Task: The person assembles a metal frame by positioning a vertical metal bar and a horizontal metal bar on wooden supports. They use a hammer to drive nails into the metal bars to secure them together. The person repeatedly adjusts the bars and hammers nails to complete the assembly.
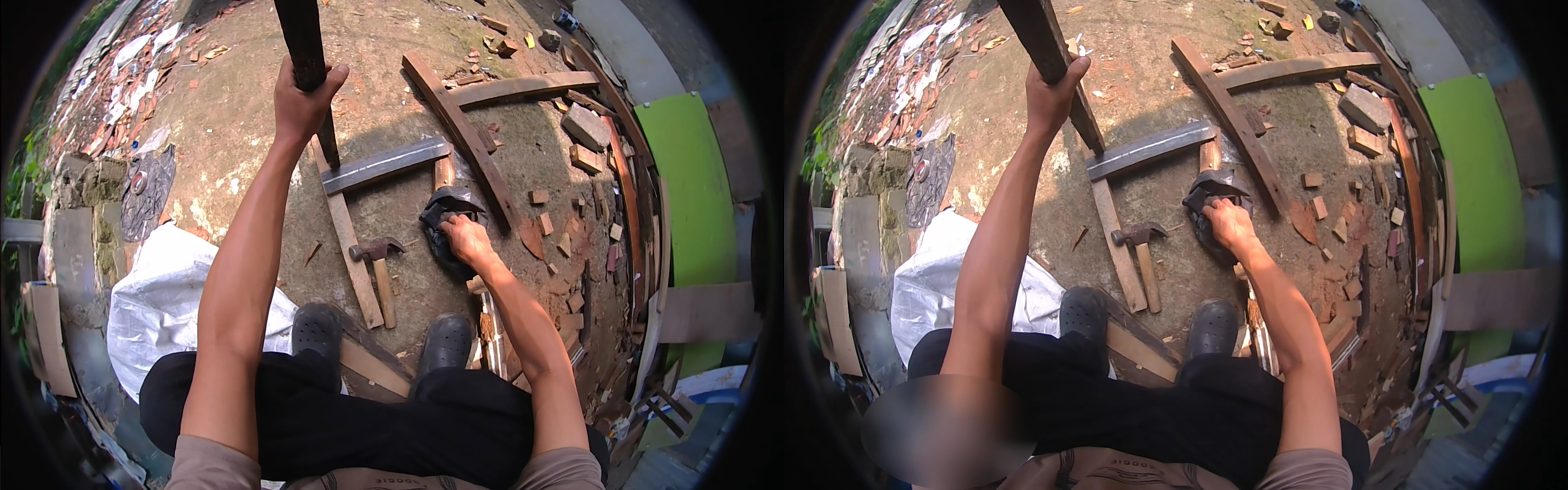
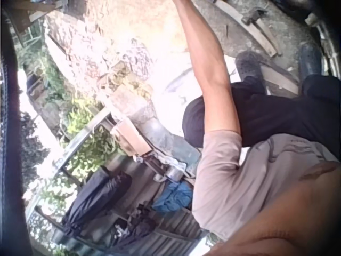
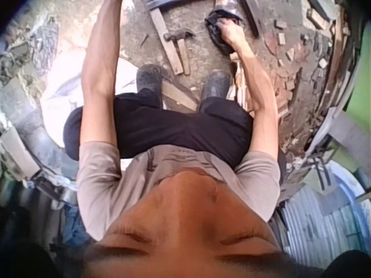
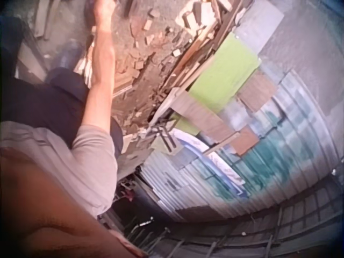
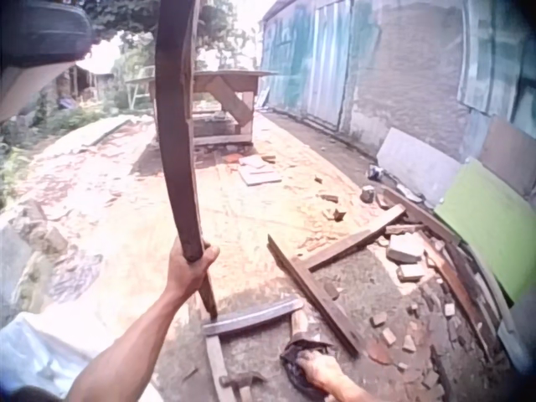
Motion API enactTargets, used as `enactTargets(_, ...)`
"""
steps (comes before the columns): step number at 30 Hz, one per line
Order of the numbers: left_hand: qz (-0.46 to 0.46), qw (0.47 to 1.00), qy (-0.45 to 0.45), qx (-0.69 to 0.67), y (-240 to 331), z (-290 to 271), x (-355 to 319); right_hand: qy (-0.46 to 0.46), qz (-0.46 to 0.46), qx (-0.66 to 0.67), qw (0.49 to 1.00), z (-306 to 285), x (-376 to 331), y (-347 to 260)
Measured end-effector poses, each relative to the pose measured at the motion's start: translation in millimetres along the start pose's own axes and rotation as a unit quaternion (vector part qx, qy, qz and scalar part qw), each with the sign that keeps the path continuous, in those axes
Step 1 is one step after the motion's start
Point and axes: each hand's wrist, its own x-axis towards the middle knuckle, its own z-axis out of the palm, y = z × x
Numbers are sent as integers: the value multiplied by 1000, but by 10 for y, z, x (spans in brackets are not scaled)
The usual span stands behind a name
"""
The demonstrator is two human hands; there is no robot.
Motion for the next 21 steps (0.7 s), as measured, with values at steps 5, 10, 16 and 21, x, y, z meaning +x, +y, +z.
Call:
enactTargets(5,8,1000,3,-18,5,-20,-2,-8,-9,-66,998,42,-77,-90)
enactTargets(10,-12,1000,-11,5,-29,-34,15,1,-14,-59,998,40,-67,-124)
enactTargets(16,0,1000,-10,13,-20,-26,11,-57,20,-59,996,-48,8,-151)
enactTargets(21,-13,1000,-16,1,-27,-43,11,-35,90,145,985,-372,273,-312)
